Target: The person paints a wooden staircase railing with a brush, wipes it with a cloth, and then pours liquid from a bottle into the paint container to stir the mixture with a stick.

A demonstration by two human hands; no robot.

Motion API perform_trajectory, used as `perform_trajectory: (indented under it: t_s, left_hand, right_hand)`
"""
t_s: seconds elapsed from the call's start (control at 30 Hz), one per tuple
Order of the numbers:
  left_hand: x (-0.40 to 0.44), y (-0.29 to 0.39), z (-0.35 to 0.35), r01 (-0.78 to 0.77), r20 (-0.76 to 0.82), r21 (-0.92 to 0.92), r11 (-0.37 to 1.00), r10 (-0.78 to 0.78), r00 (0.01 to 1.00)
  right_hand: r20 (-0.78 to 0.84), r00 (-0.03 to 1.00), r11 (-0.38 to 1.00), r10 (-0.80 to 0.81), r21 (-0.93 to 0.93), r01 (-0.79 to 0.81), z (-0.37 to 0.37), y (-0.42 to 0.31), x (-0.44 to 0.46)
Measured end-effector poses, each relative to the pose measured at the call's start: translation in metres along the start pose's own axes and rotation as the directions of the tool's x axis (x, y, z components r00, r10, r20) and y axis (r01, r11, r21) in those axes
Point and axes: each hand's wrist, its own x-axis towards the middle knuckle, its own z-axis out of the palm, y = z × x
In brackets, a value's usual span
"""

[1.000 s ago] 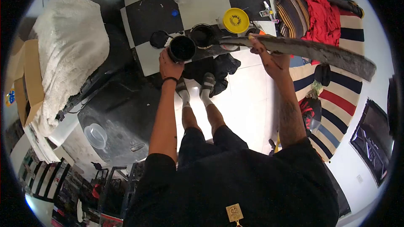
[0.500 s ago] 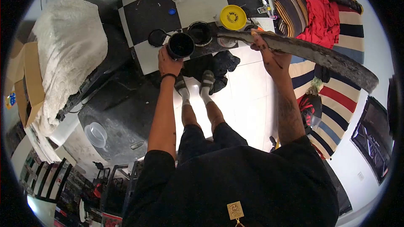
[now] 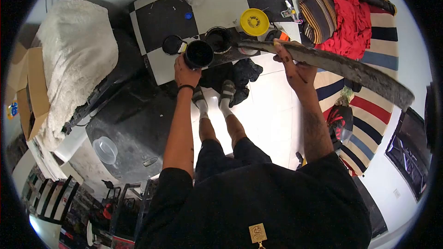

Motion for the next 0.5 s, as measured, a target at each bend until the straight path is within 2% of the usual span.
perform_trajectory:
  t_s: [0.07, 0.17, 0.27, 0.37, 0.47, 0.5]
  left_hand:
    - [-0.003, -0.003, 0.0, -0.04, -0.039, 0.007, 0.999, 0.04, 0.998]
    - [-0.002, -0.01, 0.002, -0.049, -0.01, 0.001, 0.999, 0.049, 0.999]
    - [-0.002, -0.012, 0.002, -0.065, -0.014, 0.008, 0.998, 0.065, 0.998]
    - [-0.001, -0.007, -0.004, 0.025, 0.03, -0.035, 0.999, -0.024, 0.999]
    - [-0.002, -0.004, -0.005, 0.022, 0.004, -0.023, 0.999, -0.022, 1.0]
    - [-0.001, -0.004, -0.004, -0.002, -0.011, -0.022, 1.0, 0.002, 1.0]
  right_hand:
    - [0.056, 0.998, 1.0, -0.025, -0.018, 0.026, -0.003, 0.003, -0.002]
    - [0.042, 0.999, 1.0, 0.004, -0.009, -0.004, -0.003, -0.001, -0.003]
    - [0.085, 0.995, 0.998, -0.05, -0.031, 0.053, -0.004, 0.006, 0.001]
    - [0.002, 1.0, 0.999, 0.017, 0.032, -0.017, -0.001, -0.003, -0.003]
    - [0.052, 0.998, 0.997, 0.018, -0.08, -0.013, 0.001, 0.0, -0.003]
    - [0.021, 1.0, 0.998, 0.015, -0.061, -0.014, 0.001, -0.001, -0.003]
